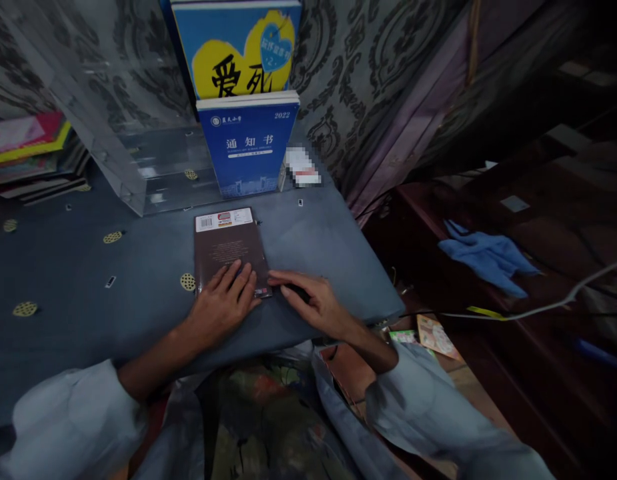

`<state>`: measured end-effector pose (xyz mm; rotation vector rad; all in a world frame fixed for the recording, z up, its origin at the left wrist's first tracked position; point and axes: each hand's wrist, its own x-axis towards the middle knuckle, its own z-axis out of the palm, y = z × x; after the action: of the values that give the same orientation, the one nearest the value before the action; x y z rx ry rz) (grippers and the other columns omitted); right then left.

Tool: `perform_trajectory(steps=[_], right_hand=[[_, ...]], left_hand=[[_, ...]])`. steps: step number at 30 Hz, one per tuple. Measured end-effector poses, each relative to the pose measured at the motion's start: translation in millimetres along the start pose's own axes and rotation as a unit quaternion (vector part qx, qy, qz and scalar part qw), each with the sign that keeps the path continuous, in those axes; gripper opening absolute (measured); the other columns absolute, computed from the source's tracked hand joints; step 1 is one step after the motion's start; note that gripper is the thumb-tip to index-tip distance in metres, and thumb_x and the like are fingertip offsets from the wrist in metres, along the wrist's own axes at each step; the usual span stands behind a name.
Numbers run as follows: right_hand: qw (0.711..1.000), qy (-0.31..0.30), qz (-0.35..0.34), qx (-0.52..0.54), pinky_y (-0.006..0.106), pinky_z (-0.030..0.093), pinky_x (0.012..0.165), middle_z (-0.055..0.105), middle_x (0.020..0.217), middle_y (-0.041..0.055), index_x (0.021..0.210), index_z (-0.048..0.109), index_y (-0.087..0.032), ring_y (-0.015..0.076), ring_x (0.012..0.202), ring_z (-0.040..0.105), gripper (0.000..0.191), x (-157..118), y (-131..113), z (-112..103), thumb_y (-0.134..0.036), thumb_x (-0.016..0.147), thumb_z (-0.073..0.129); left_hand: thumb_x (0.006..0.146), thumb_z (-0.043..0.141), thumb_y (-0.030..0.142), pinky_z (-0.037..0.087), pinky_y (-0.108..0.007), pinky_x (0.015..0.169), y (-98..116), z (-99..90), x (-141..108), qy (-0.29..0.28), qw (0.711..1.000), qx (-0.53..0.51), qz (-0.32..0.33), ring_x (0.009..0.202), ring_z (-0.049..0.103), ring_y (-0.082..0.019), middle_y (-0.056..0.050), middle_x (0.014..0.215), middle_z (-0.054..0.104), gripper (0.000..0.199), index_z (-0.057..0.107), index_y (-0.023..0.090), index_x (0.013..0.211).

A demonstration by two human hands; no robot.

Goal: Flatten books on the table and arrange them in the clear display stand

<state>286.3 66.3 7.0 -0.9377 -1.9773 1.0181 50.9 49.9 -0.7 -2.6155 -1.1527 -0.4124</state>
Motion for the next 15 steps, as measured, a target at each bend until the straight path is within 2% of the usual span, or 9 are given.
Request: perform_trajectory(steps=[5,10,12,15], right_hand=[[0.997,-0.015,-0.059,-0.057,0.038,0.059,0.090,0.077,0.113,0.0092,0.128,0.067,-0.022,0.0205,0.103,0.072,0.033,1,-4,3,-0.025,0.101,0.048],[0.989,-0.038,-0.118,-0.077,0.039,0.059,0.089,0.077,0.108,0.0108,0.125,0.067,-0.018,0.0220,0.102,0.071,0.030,-5,-18,19,-0.022,0.100,0.050],[0.986,-0.066,-0.121,-0.095,0.040,0.059,0.092,0.076,0.111,0.0131,0.129,0.063,-0.016,0.0233,0.105,0.070,0.033,-7,-27,28,-0.024,0.099,0.052],[0.979,-0.119,-0.097,-0.136,0.041,0.056,0.098,0.073,0.120,0.0161,0.142,0.052,-0.013,0.0253,0.113,0.067,0.046,-2,-40,41,-0.028,0.098,0.055]], left_hand=[[0.104,0.049,0.030,0.054,-0.052,0.104,-3,1.7,-4,-0.006,1.000,-0.024,0.001,0.130,0.060,-0.035,-0.020,0.134,0.066,0.037,0.066,0.011,0.130],[0.102,0.053,0.033,0.054,-0.046,0.106,-19,-13.9,-12,-0.001,0.997,-0.067,0.045,0.129,0.062,-0.030,-0.015,0.130,0.070,0.034,0.068,0.014,0.125],[0.103,0.051,0.033,0.051,-0.046,0.110,-29,-22.7,-18,-0.015,0.994,-0.103,0.044,0.129,0.062,-0.027,-0.012,0.130,0.071,0.032,0.069,0.017,0.124],[0.103,0.049,0.031,0.042,-0.049,0.117,-48,-32.1,-26,-0.053,0.984,-0.168,0.017,0.131,0.061,-0.023,-0.009,0.130,0.072,0.031,0.069,0.022,0.125]])
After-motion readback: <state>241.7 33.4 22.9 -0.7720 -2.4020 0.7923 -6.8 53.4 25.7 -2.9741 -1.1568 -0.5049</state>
